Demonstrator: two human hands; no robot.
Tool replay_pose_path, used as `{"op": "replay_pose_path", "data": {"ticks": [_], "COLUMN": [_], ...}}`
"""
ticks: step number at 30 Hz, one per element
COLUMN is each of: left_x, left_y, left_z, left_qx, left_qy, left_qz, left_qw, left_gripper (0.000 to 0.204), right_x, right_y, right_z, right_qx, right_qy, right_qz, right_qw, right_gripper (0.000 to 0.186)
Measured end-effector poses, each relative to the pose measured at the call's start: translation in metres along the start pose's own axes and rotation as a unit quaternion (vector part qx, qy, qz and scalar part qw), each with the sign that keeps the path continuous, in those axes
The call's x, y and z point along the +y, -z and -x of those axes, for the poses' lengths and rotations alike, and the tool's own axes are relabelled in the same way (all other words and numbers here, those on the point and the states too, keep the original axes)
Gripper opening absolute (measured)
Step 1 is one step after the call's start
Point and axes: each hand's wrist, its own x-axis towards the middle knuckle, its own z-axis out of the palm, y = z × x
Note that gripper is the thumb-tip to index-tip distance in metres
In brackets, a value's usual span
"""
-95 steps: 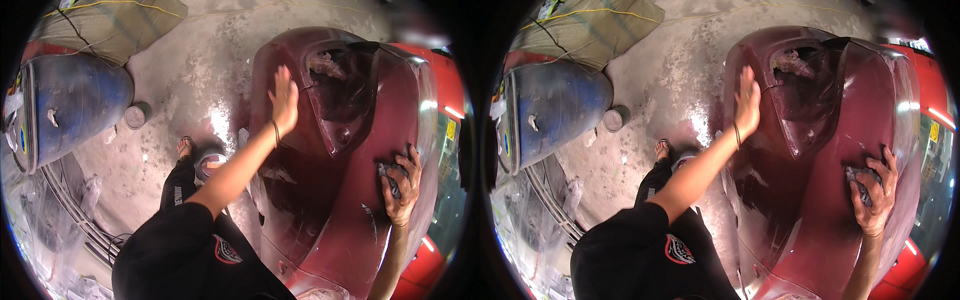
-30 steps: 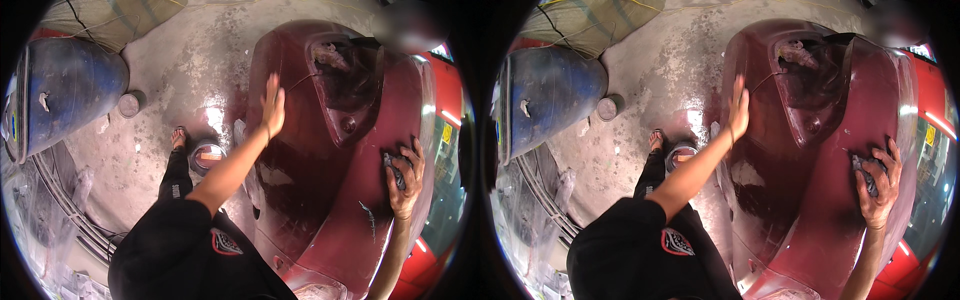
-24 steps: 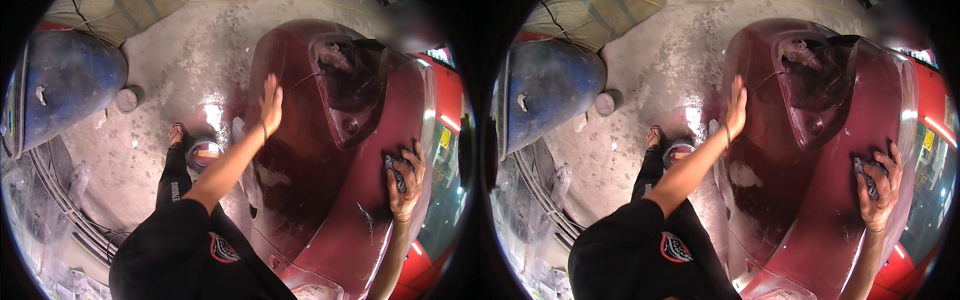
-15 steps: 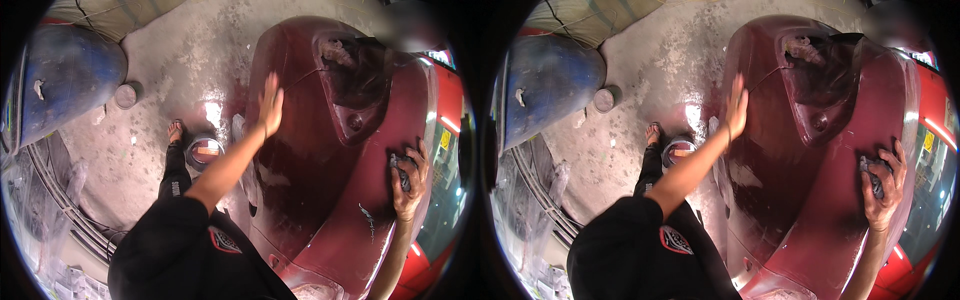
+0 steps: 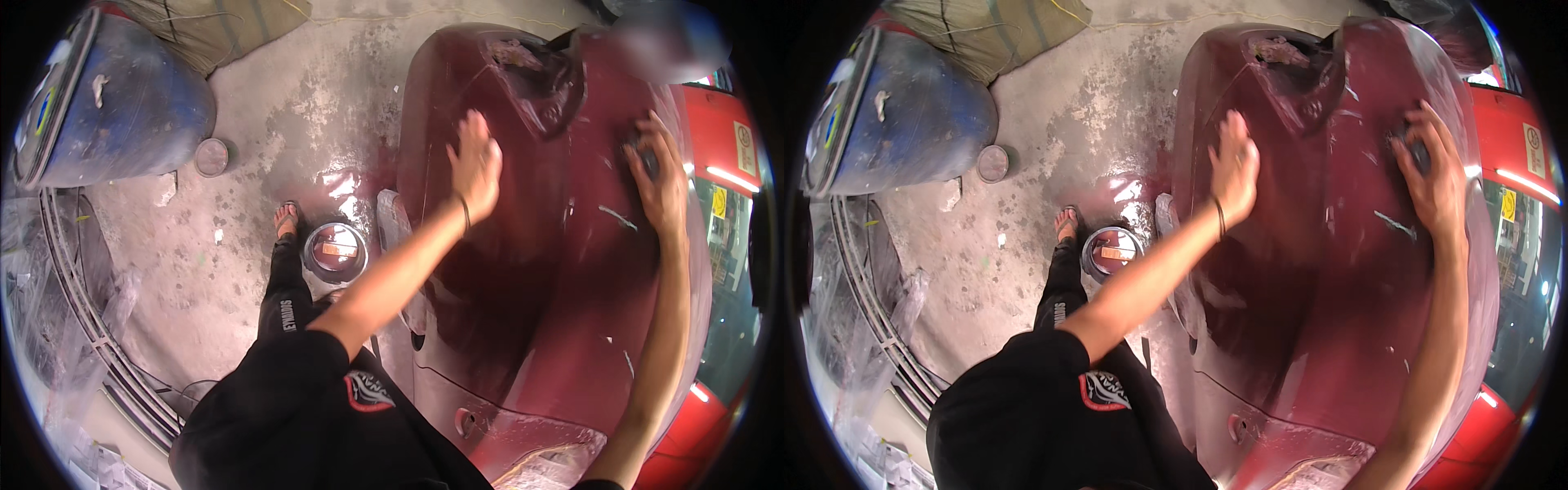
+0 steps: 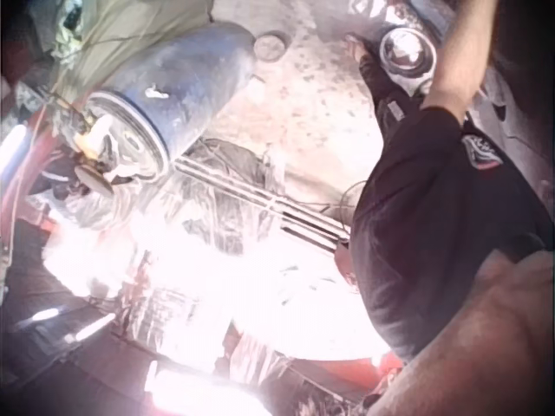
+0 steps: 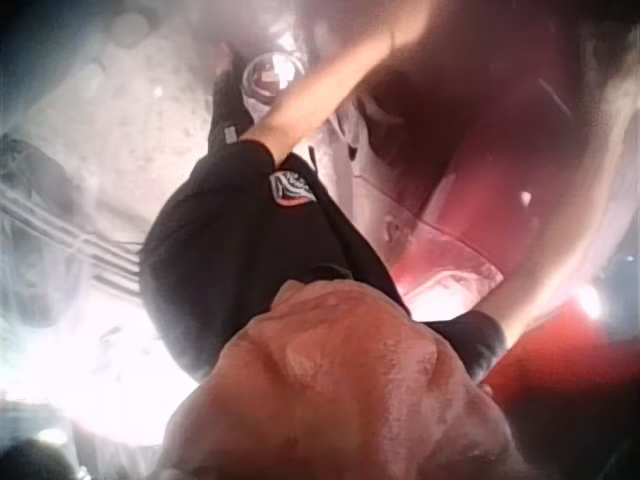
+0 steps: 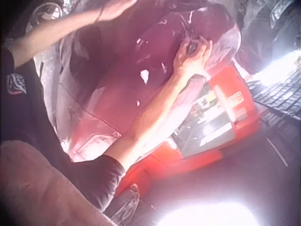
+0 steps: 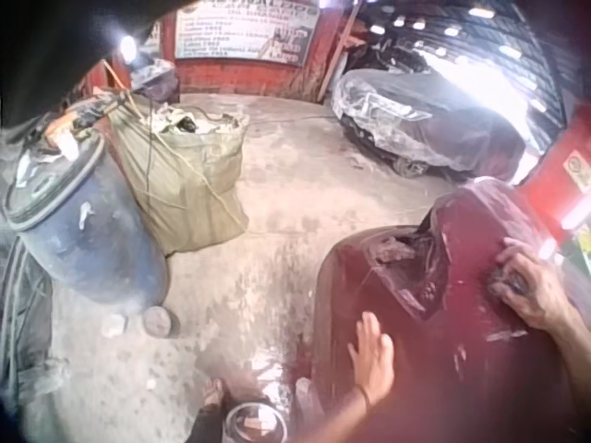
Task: The person sands the surface of a maroon car hood using a sanding block and water. They repeatedly rub the block over the hood's surface, occasionally dipping it into a bucket of water to keep it wet. The person also uses their hands to wipe the surface and check for smoothness.
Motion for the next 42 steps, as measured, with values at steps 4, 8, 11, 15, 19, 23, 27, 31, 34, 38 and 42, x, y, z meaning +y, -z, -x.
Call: {"op": "replay_pose_path", "data": {"ticks": [4,8,11,15,19,23,27,31,34,38,42], "left_x": [0.062,0.071,0.089,0.101,0.1,0.075,0.088,0.089,0.072,0.039,0.037], "left_y": [-0.028,-0.023,-0.018,-0.022,-0.05,-0.047,-0.032,-0.025,-0.04,-0.049,-0.019], "left_z": [0.237,0.253,0.131,0.063,0.248,0.304,0.151,0.091,0.21,0.296,0.124], "left_qx": [-0.199,-0.188,-0.062,-0.034,-0.082,-0.168,-0.049,0.019,-0.06,-0.155,-0.021], "left_qy": [-0.119,-0.133,-0.132,-0.069,-0.166,-0.179,-0.17,-0.143,-0.161,-0.14,-0.123], "left_qz": [-0.079,-0.097,-0.087,-0.109,-0.118,-0.129,-0.108,-0.046,-0.061,-0.1,-0.065], "left_qw": [0.97,0.968,0.985,0.991,0.976,0.961,0.978,0.988,0.983,0.973,0.99], "left_gripper": [0.085,0.086,0.079,0.079,0.079,0.083,0.076,0.074,0.073,0.076,0.074], "right_x": [-0.018,-0.079,-0.123,-0.116,-0.116,-0.107,-0.101,-0.106,-0.103,-0.049,-0.035], "right_y": [0.007,0.023,0.052,0.064,0.068,0.068,0.047,0.038,0.038,0.04,0.034], "right_z": [0.033,0.07,0.102,0.138,0.139,0.127,0.116,0.106,0.106,0.095,0.062], "right_qx": [0.126,0.285,0.318,0.33,0.324,0.275,0.194,0.112,0.04,-0.071,-0.143], "right_qy": [-0.162,-0.288,-0.314,-0.315,-0.352,-0.401,-0.424,-0.301,-0.159,0.001,0.071], "right_qz": [-0.045,-0.441,-0.57,-0.682,-0.69,-0.625,-0.488,-0.232,-0.127,-0.066,-0.034], "right_qw": [0.978,0.801,0.689,0.571,0.544,0.611,0.738,0.918,0.978,0.995,0.987], "right_gripper": [0.022,0.028,0.032,0.036,0.027,0.028,0.031,0.044,0.045,0.045,0.044]}}
